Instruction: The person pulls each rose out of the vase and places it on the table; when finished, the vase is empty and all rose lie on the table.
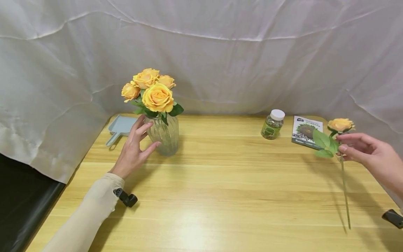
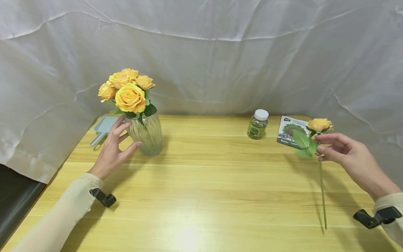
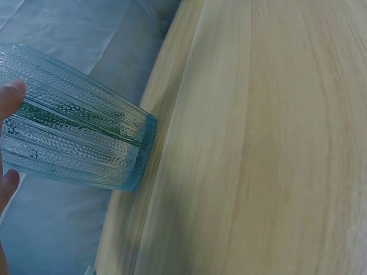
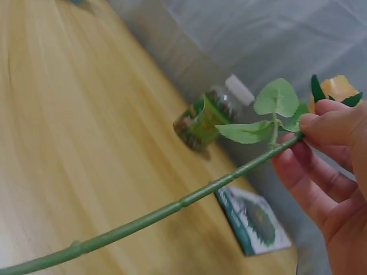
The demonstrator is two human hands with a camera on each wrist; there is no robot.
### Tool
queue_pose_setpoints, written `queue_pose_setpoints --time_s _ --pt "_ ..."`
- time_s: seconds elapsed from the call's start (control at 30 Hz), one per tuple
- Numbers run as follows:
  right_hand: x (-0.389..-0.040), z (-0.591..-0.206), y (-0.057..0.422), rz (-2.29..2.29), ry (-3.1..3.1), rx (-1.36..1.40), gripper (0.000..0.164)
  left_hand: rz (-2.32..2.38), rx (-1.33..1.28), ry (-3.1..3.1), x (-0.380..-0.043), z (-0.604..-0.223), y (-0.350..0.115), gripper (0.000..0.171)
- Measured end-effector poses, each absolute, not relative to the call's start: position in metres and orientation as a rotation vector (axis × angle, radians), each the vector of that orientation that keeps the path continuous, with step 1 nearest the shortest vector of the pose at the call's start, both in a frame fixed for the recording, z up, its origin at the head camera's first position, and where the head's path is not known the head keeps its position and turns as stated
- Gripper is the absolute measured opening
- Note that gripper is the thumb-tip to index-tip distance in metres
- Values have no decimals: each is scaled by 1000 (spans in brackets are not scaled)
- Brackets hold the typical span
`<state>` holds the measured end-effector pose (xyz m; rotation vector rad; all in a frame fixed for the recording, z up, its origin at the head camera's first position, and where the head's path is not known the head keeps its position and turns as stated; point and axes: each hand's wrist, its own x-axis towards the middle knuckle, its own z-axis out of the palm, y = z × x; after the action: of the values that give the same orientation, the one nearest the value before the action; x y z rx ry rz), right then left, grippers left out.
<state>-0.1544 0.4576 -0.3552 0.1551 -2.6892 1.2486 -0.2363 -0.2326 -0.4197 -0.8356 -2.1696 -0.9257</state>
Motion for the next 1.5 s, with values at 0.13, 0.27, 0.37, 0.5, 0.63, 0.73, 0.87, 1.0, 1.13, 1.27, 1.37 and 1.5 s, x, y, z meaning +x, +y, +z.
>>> queue_pose_setpoints --time_s 0.13,0.27,0.37,0.5,0.63,0.73,0.87,1.0,1.13,1.27,1.37,1.5 --pt "-154 -367 467 1226 -2798 135 31 -921 -835 -2165 -237 -420 -233 88" --pt "-153 -379 479 1212 -2862 70 31 -923 -840 -2162 -237 -420 -233 87" --pt "-152 -389 490 1227 -2882 39 32 -923 -835 -2165 -237 -420 -233 87" --pt "-151 -401 503 1270 -2905 42 33 -922 -830 -2169 -237 -421 -233 87" --pt "-150 -411 511 1228 -2989 23 35 -920 -832 -2165 -237 -421 -233 87" --pt "-149 -415 514 1151 -3058 0 40 -916 -830 -2167 -237 -421 -233 87" --pt "-147 -420 517 1179 -3056 -26 37 -921 -820 -2176 -236 -420 -233 86" --pt "-147 -427 522 1256 -3041 -9 34 -931 -811 -2185 -236 -420 -232 85" --pt "-147 -432 526 1220 -3083 0 41 -932 -807 -2188 -237 -420 -232 85" --pt "-145 -432 527 1183 -3107 3 46 -930 -807 -2186 -237 -420 -232 85" --pt "-145 -432 525 1184 -3117 7 47 -933 -807 -2185 -237 -420 -232 85" --pt "-146 -431 519 1198 -3119 43 44 -937 -804 -2185 -237 -420 -232 85"
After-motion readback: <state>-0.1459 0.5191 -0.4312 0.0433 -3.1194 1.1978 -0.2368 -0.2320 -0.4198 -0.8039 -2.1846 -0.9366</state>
